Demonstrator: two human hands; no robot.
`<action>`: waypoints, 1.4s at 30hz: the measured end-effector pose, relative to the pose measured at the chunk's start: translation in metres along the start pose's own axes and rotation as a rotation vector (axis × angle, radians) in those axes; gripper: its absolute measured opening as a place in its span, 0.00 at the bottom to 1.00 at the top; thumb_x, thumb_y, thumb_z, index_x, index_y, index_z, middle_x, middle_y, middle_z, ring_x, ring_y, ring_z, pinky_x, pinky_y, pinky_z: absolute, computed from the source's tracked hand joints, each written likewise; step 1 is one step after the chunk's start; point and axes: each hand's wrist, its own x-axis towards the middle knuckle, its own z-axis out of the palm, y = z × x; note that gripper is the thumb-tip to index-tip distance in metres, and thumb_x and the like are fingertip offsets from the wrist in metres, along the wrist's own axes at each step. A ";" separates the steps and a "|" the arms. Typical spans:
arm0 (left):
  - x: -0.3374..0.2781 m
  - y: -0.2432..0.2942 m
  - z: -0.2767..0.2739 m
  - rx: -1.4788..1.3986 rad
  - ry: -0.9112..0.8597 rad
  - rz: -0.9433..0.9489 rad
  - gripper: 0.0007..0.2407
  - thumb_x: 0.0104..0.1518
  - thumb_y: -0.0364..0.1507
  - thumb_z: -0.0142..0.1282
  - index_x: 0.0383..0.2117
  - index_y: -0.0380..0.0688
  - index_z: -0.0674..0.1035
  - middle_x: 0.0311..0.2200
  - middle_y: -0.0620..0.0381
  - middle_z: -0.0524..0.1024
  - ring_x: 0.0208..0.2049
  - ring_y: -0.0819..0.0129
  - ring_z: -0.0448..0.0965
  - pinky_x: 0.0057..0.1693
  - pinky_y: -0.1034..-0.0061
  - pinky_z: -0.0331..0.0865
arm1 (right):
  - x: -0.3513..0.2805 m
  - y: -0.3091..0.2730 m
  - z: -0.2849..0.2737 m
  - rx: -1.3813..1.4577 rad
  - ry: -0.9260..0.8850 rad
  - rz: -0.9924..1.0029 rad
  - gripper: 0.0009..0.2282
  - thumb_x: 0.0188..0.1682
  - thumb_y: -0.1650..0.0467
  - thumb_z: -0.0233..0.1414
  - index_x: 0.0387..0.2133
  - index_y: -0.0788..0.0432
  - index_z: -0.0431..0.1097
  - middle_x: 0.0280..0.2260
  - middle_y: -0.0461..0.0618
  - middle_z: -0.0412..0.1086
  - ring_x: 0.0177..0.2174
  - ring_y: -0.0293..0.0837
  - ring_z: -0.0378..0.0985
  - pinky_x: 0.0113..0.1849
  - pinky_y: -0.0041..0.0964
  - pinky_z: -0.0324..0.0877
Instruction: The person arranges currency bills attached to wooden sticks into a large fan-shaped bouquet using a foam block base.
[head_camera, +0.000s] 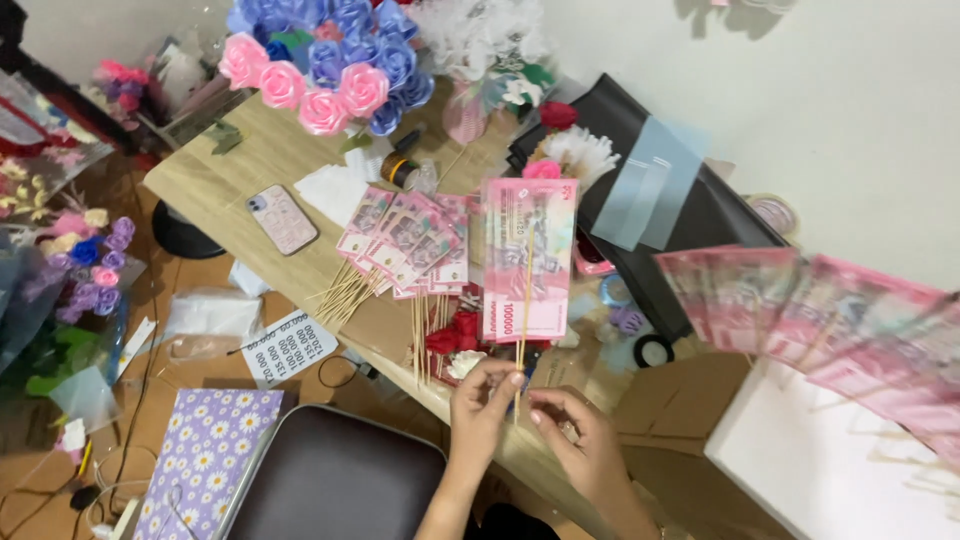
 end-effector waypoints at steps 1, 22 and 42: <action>-0.009 0.009 0.012 -0.006 -0.028 0.027 0.04 0.57 0.26 0.62 0.36 0.41 0.83 0.32 0.58 0.80 0.36 0.71 0.78 0.46 0.79 0.70 | -0.004 -0.004 -0.005 0.028 0.044 -0.075 0.07 0.48 0.71 0.57 0.37 0.57 0.80 0.36 0.44 0.81 0.37 0.37 0.82 0.38 0.29 0.73; -0.060 0.055 0.195 -0.126 -0.669 0.116 0.05 0.60 0.26 0.59 0.39 0.40 0.80 0.37 0.52 0.81 0.39 0.67 0.82 0.46 0.79 0.78 | -0.116 -0.015 -0.174 -0.046 0.693 -0.092 0.01 0.48 0.75 0.57 0.31 0.58 0.76 0.29 0.44 0.76 0.31 0.36 0.76 0.37 0.28 0.72; -0.033 0.033 0.256 -0.172 -0.400 0.160 0.02 0.61 0.20 0.58 0.36 0.31 0.81 0.34 0.47 0.76 0.41 0.63 0.82 0.50 0.66 0.77 | -0.048 0.041 -0.197 -0.557 1.042 -0.291 0.04 0.48 0.82 0.61 0.33 0.65 0.76 0.27 0.54 0.77 0.28 0.48 0.81 0.33 0.38 0.76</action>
